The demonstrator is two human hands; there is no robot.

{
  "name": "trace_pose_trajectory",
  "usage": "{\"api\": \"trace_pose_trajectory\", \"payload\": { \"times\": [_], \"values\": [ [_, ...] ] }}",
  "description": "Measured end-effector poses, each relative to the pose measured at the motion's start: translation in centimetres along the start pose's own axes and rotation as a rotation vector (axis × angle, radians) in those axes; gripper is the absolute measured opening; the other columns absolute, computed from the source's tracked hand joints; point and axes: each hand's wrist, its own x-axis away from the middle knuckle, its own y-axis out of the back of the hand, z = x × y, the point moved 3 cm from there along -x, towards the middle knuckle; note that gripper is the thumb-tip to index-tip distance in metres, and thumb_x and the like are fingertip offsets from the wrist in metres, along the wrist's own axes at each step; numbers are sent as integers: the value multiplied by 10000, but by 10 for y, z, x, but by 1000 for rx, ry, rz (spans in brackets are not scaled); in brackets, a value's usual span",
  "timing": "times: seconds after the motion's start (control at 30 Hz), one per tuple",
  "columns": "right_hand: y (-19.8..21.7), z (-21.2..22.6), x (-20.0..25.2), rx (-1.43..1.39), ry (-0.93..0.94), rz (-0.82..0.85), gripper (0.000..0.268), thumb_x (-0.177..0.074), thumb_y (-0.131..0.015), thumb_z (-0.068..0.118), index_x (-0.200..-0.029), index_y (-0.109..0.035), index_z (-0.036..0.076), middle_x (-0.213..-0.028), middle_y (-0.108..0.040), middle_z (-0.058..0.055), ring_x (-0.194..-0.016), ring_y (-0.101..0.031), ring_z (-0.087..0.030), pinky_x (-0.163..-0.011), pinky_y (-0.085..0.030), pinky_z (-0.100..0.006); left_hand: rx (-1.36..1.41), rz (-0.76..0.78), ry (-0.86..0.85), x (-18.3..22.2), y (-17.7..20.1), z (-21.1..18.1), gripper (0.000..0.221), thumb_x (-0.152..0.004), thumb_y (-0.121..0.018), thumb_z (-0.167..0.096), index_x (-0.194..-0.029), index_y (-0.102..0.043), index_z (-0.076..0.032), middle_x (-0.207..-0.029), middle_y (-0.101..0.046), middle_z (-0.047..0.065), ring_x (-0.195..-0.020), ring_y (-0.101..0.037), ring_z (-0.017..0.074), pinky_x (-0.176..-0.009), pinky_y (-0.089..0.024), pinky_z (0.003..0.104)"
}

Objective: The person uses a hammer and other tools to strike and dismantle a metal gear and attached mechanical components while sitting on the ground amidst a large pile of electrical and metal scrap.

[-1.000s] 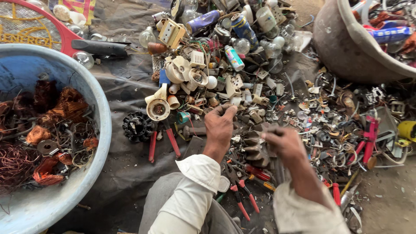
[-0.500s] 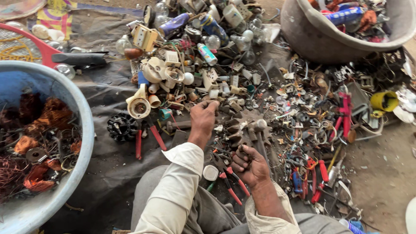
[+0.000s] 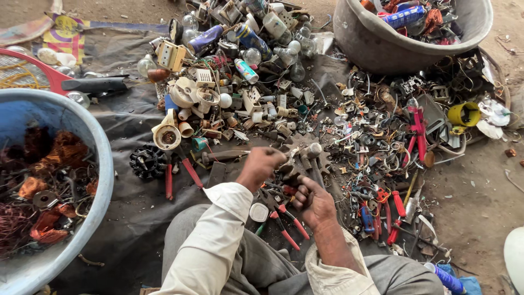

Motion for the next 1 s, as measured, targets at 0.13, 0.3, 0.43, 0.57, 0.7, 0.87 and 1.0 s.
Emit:
{"api": "trace_pose_trajectory", "payload": {
  "times": [0.13,0.3,0.43,0.57,0.7,0.87,1.0],
  "values": [
    [3,-10,-4,-92,-51,9,409,-1041,-462,347,-1031,-655,-15,-873,-708,-138,-818,-705,-311,-804,-583,-458,-360,189,-198,13,-27,9,246,-863,-760,-183,-1033,-797,-9,-894,-795,93,-738,-703,129,-680,-559,265],
    [10,-18,-5,-191,-76,104,551,-1071,-402,437,-1094,-663,-49,-983,-734,-218,-931,-705,-365,-929,-567,-531,-315,111,-75,11,-28,22,268,-894,-735,-204,-1012,-817,21,-874,-796,124,-714,-670,151,-648,-542,299],
    [6,-11,3,-210,-50,133,543,-1068,-405,443,-1132,-633,-46,-1064,-723,-246,-1003,-705,-390,-951,-554,-546,-31,-80,4,1,-8,25,233,-867,-761,-194,-993,-799,-2,-821,-745,70,-655,-612,123,-589,-487,286],
    [11,-11,7,-152,-18,158,330,-1051,-477,225,-1233,-593,-24,-1179,-695,-229,-1111,-687,-380,-1016,-545,-529,133,-194,14,11,8,19,201,-884,-734,-181,-976,-770,-7,-764,-689,38,-609,-551,107,-533,-420,276],
    [18,-13,5,-39,21,128,264,-1005,-515,22,-1257,-585,-17,-1219,-680,-224,-1158,-663,-371,-1044,-532,-522,267,-269,-72,33,14,13,202,-906,-716,-174,-1001,-753,0,-763,-671,30,-611,-567,100,-525,-431,271],
    [-12,-7,18,-143,3,112,319,-921,-429,24,-1191,-585,-42,-1160,-690,-253,-1091,-686,-411,-972,-550,-568,653,-434,-56,45,41,59,187,-894,-719,-178,-1027,-734,-47,-752,-666,38,-584,-608,141,-504,-461,297],
    [-104,-11,36,-138,46,292,325,-904,-438,-21,-1187,-593,-63,-1172,-666,-264,-1112,-682,-433,-980,-565,-563,925,-462,-94,-6,80,112,154,-929,-696,-195,-996,-673,-59,-803,-661,72,-627,-611,190,-482,-476,347]
  ]
}}
